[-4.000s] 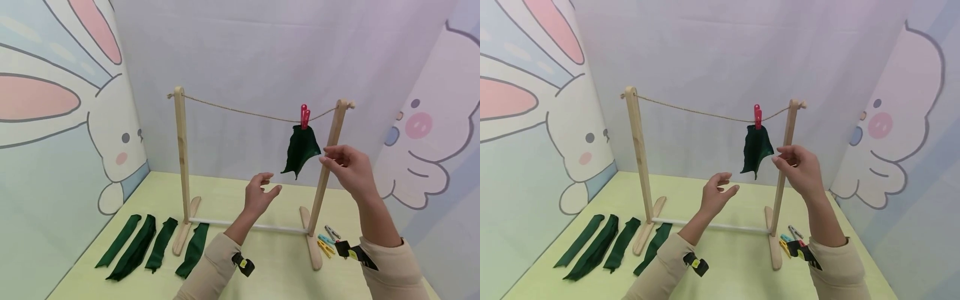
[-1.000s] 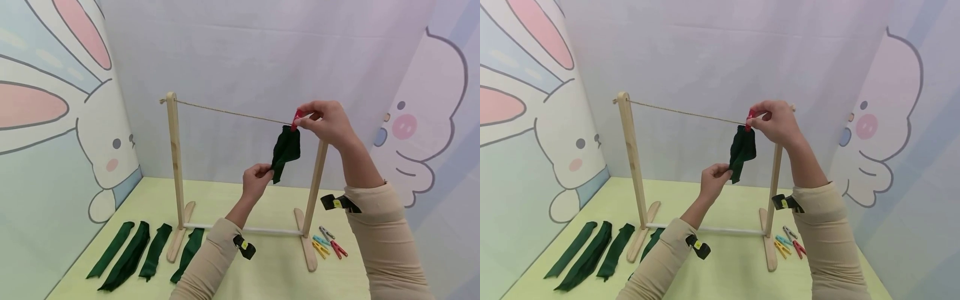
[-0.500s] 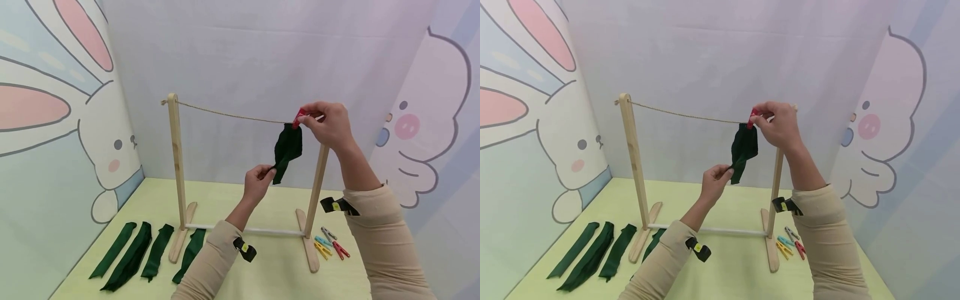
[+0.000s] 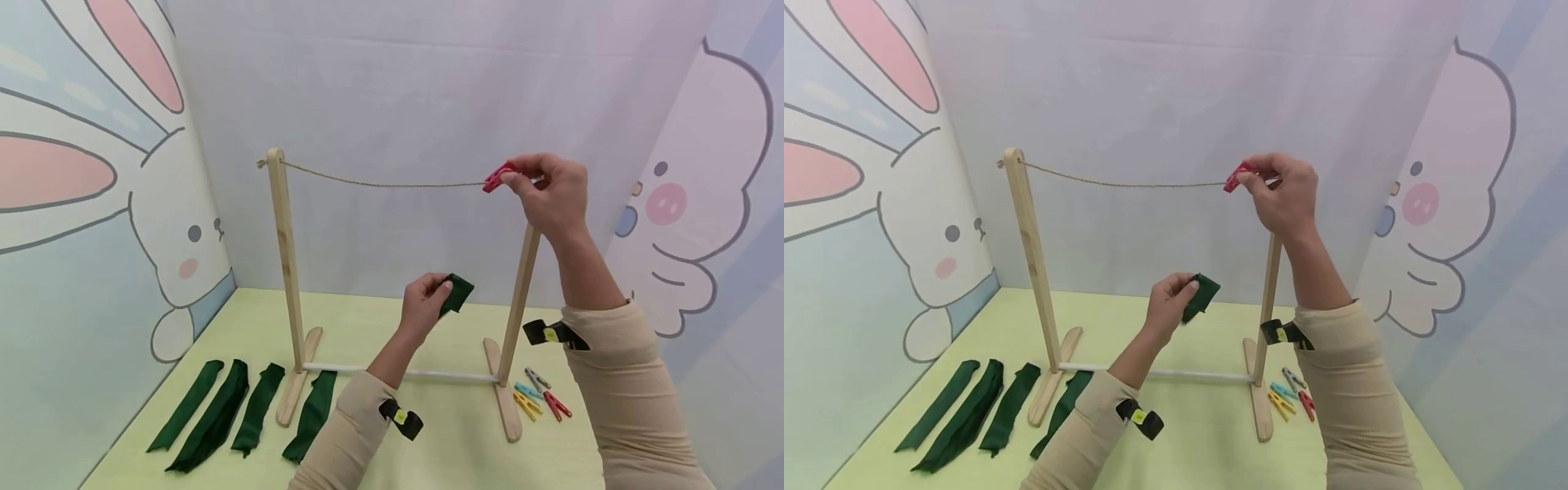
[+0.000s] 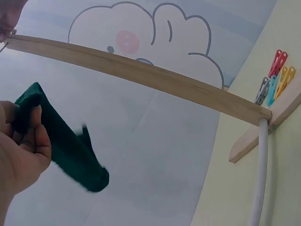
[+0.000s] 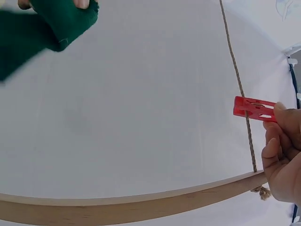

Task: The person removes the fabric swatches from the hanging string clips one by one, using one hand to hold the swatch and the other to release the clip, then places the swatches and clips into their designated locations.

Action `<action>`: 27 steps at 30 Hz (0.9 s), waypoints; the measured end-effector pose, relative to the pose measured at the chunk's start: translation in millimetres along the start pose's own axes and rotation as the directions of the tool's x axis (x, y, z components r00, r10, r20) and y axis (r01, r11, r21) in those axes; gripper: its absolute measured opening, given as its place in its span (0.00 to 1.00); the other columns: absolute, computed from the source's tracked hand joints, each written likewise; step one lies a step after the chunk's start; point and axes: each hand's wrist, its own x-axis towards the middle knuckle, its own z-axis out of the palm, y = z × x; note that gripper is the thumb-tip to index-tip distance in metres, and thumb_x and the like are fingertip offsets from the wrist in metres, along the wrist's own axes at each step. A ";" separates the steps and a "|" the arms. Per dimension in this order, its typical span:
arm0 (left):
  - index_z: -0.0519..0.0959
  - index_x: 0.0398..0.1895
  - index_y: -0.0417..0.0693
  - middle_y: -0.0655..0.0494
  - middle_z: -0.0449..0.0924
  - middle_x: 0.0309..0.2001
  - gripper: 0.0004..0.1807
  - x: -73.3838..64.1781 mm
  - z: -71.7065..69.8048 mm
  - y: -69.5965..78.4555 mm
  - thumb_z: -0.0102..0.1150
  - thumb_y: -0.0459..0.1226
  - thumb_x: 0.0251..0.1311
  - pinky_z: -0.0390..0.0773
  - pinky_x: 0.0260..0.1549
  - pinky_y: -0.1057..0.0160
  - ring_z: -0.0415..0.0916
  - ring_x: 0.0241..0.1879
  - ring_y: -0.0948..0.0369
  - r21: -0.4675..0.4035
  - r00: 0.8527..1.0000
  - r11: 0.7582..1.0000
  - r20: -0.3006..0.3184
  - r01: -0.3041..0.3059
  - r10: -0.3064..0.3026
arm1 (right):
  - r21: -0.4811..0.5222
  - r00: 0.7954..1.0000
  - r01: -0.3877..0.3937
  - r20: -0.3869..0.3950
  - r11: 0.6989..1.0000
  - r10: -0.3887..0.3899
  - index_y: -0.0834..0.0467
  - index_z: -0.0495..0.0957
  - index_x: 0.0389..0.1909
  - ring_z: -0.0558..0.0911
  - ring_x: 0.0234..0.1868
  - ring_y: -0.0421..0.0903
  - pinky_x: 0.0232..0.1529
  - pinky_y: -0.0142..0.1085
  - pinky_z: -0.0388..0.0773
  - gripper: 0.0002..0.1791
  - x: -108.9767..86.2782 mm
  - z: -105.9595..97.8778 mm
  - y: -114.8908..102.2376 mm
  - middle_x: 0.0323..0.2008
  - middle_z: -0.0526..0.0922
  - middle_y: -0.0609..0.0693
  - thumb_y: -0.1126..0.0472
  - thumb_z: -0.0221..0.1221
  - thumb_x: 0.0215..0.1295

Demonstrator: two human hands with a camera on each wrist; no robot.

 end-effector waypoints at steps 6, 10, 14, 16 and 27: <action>0.80 0.43 0.36 0.50 0.80 0.38 0.11 -15.0 -4.5 0.1 0.56 0.36 0.62 0.78 0.35 0.59 0.76 0.37 0.58 -0.039 0.994 0.994 -0.047 0.097 -0.099 | 0.216 0.993 -0.029 -0.102 0.976 0.052 0.69 0.82 0.37 0.75 0.24 0.42 0.29 0.26 0.72 0.11 -1.2 -2.2 3.7 0.29 0.82 0.44 0.67 0.65 0.55; 0.80 0.42 0.37 0.50 0.79 0.38 0.11 -21.7 -6.9 1.3 0.57 0.35 0.62 0.78 0.35 0.58 0.75 0.37 0.58 -0.063 0.989 0.989 -0.060 0.132 -0.136 | 0.345 0.987 -0.005 -0.147 0.939 0.059 0.71 0.82 0.35 0.76 0.24 0.42 0.29 0.25 0.73 0.08 1.7 -4.9 5.7 0.28 0.83 0.47 0.72 0.65 0.53; 0.80 0.42 0.36 0.50 0.80 0.37 0.12 -26.7 -8.9 3.2 0.57 0.36 0.62 0.78 0.36 0.58 0.75 0.36 0.58 -0.051 0.988 0.989 -0.057 0.140 -0.143 | 0.334 0.987 0.041 -0.160 0.942 0.013 0.70 0.82 0.35 0.75 0.24 0.41 0.28 0.25 0.72 0.07 -1.1 -6.7 5.1 0.30 0.83 0.52 0.72 0.64 0.54; 0.80 0.43 0.35 0.50 0.80 0.37 0.12 -28.6 -10.1 4.5 0.56 0.35 0.62 0.77 0.36 0.59 0.75 0.36 0.59 -0.042 0.989 0.990 -0.056 0.134 -0.137 | 0.303 0.989 0.048 -0.149 0.952 -0.002 0.70 0.82 0.36 0.75 0.24 0.41 0.29 0.25 0.72 0.08 -4.9 -7.8 4.6 0.31 0.83 0.53 0.72 0.64 0.54; 0.78 0.44 0.29 0.52 0.77 0.34 0.11 -53.4 -33.9 21.7 0.55 0.30 0.61 0.74 0.32 0.68 0.73 0.33 0.62 -0.090 0.976 0.974 -0.042 0.208 -0.212 | 0.260 0.995 0.044 -0.097 0.964 -0.020 0.74 0.78 0.43 0.76 0.30 0.42 0.35 0.24 0.74 0.14 -54.0 -22.3 15.4 0.32 0.81 0.50 0.77 0.62 0.54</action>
